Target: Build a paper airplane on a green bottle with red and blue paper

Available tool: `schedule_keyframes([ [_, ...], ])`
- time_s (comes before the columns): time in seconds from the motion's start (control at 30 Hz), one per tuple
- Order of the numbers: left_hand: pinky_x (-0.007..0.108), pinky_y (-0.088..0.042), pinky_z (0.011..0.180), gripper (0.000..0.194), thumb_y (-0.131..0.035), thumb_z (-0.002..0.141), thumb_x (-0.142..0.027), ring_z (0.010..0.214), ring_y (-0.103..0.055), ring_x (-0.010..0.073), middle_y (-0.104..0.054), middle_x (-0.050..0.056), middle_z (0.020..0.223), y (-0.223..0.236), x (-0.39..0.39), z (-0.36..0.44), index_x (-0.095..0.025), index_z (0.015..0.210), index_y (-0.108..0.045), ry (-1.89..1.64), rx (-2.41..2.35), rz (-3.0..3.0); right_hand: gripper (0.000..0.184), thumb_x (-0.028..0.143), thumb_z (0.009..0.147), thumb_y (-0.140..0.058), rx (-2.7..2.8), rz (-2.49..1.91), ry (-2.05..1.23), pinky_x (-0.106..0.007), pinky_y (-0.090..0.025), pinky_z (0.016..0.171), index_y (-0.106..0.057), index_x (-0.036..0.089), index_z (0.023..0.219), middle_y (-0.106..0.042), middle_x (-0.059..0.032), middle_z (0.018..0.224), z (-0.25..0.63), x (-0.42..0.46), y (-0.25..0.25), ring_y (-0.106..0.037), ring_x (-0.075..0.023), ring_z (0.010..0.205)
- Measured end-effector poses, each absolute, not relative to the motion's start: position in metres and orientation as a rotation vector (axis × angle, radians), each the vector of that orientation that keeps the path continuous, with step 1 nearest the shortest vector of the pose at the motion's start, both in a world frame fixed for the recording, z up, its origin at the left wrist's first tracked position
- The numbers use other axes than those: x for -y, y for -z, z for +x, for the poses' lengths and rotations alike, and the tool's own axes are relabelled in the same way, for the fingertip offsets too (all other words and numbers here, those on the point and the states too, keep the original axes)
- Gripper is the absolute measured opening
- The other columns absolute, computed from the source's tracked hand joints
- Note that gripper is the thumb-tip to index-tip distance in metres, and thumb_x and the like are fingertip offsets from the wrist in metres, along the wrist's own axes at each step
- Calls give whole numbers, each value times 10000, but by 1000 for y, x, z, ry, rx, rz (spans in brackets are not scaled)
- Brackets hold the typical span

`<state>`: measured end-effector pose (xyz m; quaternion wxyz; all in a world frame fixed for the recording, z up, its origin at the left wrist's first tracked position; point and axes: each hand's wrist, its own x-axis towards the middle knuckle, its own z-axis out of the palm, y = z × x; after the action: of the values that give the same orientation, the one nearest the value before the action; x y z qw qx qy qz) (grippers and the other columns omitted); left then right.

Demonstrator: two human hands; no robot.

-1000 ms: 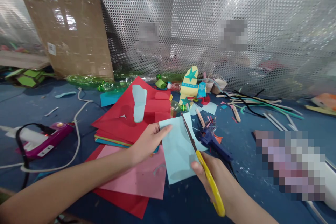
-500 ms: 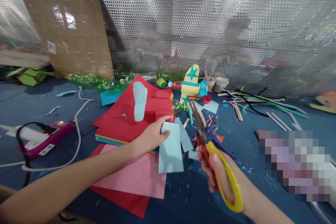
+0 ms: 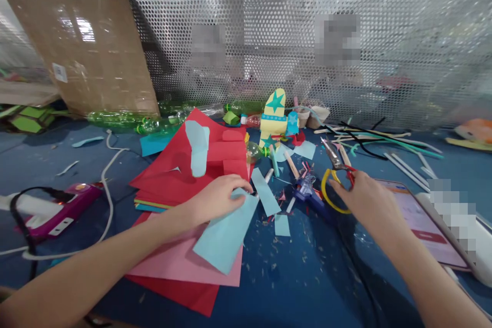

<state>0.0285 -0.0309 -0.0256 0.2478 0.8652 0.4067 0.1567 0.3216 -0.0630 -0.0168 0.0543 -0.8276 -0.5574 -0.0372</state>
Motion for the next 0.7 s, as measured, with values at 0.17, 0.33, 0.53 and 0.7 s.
schedule_keyframes([
  [0.17,433,-455,964,258,-511,831,-81,1186,-500,290,-540,162,1231,36,38,34,-146,1035,-655,-517,-866,2794,418,468,873,-475,1727,-2600,2,-365,-439,647,-578,104,1049,-708,-209,872,322,61,22,-676,-382,850],
  [0.33,425,-409,1039,311,-433,919,-162,1302,-423,281,-480,185,1370,43,43,37,-143,1195,-576,-501,-656,2942,419,444,872,-503,1659,-2581,-23,-338,-457,649,-511,135,1155,-725,-165,885,321,61,22,-687,-352,863],
  [0.53,439,-437,1013,434,-427,901,-148,1252,-470,275,-568,163,1283,48,43,39,-94,1332,-447,-473,-720,2966,411,413,865,-508,1570,-2510,-22,-330,-468,766,-518,147,1178,-709,-151,1058,330,56,20,-655,-320,997],
  [0.7,408,-508,920,420,-573,791,-78,1090,-561,275,-599,149,1114,47,40,40,-69,1209,-545,-430,-752,3003,382,365,823,-530,1568,-2465,-47,-376,-486,747,-586,142,1127,-736,-156,962,340,52,25,-674,-354,932],
])
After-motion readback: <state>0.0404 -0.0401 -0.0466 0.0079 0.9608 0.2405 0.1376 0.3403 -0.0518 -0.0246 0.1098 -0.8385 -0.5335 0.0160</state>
